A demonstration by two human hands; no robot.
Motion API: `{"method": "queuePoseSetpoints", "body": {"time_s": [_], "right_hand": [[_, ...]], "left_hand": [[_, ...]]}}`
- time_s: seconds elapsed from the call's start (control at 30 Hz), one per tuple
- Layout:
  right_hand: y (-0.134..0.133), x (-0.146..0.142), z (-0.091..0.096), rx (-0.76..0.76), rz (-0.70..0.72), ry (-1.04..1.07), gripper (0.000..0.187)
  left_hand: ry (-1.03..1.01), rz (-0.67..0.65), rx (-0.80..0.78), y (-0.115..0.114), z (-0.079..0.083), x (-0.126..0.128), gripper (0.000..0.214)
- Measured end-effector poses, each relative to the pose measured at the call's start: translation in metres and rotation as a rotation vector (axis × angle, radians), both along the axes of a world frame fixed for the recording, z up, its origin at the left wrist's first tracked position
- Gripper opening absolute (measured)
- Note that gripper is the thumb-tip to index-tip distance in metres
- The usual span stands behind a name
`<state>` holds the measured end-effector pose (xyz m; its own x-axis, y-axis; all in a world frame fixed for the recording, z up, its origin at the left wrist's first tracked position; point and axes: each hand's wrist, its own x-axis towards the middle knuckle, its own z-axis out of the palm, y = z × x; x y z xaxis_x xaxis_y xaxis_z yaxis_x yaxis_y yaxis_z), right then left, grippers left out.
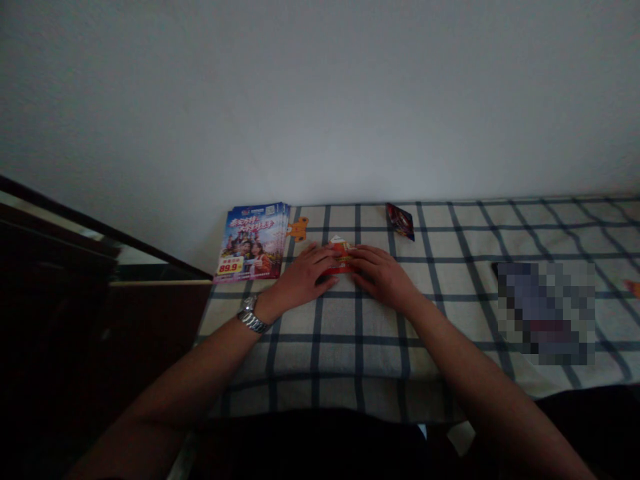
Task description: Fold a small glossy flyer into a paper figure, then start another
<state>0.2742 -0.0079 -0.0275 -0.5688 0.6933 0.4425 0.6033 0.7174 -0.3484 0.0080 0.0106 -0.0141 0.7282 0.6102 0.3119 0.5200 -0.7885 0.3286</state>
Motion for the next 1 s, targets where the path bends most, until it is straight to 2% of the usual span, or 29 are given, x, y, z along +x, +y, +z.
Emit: {"method": "queuePoseSetpoints", "body": {"time_s": [0.13,0.3,0.63,0.8,1.0], "right_hand": [[-0.0003,-0.0006,0.0000,-0.011,-0.006,-0.007,0.032],[-0.0004,0.0002,-0.0009,-0.017,-0.017,0.009,0.029],[-0.0014,-0.0002,0.0014,-0.021,-0.015,0.014,0.028],[-0.0013,-0.0011,0.0023,-0.018,-0.013,0.021,0.028],[-0.0020,-0.0020,0.0037,0.002,-0.033,0.005,0.015]], "left_hand": [[-0.009,-0.014,0.015,0.0004,0.0010,-0.0004,0.031],[-0.031,0.063,0.042,0.0010,0.0012,-0.0009,0.038],[-0.060,0.076,0.014,0.0019,0.0024,-0.0020,0.026],[-0.097,0.058,-0.020,0.0014,0.0057,-0.0004,0.026],[-0.083,0.012,-0.031,-0.0004,0.0072,-0.0003,0.025]]}}
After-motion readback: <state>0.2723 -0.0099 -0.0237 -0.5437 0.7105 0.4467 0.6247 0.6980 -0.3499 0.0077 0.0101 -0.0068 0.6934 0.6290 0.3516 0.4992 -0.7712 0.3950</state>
